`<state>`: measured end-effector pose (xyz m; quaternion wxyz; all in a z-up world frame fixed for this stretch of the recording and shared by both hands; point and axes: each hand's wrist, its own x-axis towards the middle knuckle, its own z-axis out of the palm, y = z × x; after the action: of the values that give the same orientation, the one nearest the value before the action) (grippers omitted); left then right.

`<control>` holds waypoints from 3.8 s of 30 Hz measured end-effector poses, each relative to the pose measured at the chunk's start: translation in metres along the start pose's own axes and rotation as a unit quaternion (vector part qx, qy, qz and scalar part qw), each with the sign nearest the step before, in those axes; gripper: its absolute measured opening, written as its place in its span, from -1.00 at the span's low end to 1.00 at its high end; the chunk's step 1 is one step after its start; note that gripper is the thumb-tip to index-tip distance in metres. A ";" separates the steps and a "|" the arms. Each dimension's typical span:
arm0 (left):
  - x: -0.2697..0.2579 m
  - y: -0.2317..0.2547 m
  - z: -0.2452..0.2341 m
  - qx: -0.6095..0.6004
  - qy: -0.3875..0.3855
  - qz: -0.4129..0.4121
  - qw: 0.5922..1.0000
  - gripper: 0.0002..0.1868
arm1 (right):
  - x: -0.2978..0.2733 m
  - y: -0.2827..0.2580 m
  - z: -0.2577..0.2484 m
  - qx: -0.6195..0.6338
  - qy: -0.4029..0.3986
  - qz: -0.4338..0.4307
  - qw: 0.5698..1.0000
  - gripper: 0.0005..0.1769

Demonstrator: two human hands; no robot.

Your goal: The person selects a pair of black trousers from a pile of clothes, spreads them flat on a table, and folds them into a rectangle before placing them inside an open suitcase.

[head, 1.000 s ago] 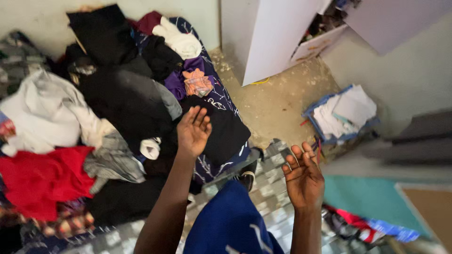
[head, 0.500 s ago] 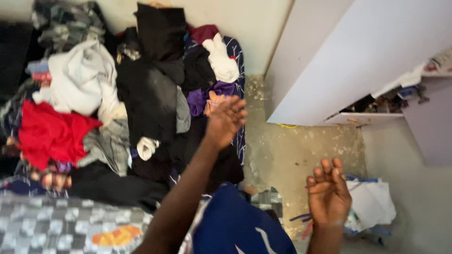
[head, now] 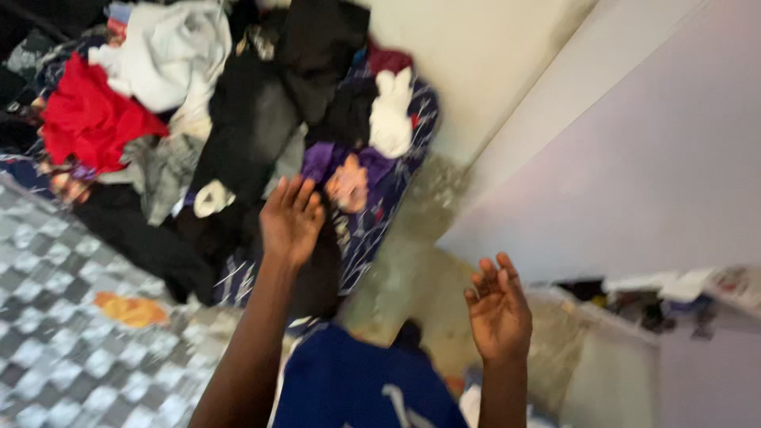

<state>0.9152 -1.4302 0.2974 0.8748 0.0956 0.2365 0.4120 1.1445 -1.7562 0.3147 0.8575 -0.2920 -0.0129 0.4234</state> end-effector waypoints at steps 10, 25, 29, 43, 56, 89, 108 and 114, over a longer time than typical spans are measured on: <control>-0.044 -0.033 0.060 0.048 0.019 0.091 0.994 -0.67 | 0.099 -0.096 0.009 -0.080 -0.073 0.065 0.992 -0.64; 0.028 -0.014 0.000 -0.096 0.103 0.173 0.975 -0.72 | 0.161 0.014 0.047 -0.070 -0.107 0.220 0.967 -0.61; 0.099 -0.001 0.024 -0.123 0.057 0.160 0.978 -0.72 | 0.228 -0.001 0.071 -0.090 -0.115 0.180 0.973 -0.61; 0.164 0.099 0.048 -0.029 0.064 0.194 0.978 -0.70 | 0.425 0.120 0.141 -0.090 -0.121 0.310 0.939 -0.68; 0.246 0.138 0.078 -0.090 0.190 0.346 0.914 -0.66 | 0.693 0.241 0.200 -0.307 -0.212 0.354 0.858 -0.62; 0.266 0.045 0.073 -0.042 0.391 0.167 0.904 -0.54 | 0.517 0.235 0.245 -0.367 -0.530 0.572 0.508 -0.75; 0.116 0.117 0.128 0.000 0.032 0.344 0.938 -0.46 | 0.435 0.220 0.347 -0.406 -0.622 0.217 0.633 0.01; 0.064 0.108 0.112 0.211 0.156 0.292 0.920 -0.38 | 0.375 0.241 0.328 -0.177 -0.530 0.492 0.668 -0.09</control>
<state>0.9328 -1.3091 0.4128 0.6270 0.2773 0.4132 0.5994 1.1233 -1.2070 0.3791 0.3057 -0.1289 -0.3946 0.8569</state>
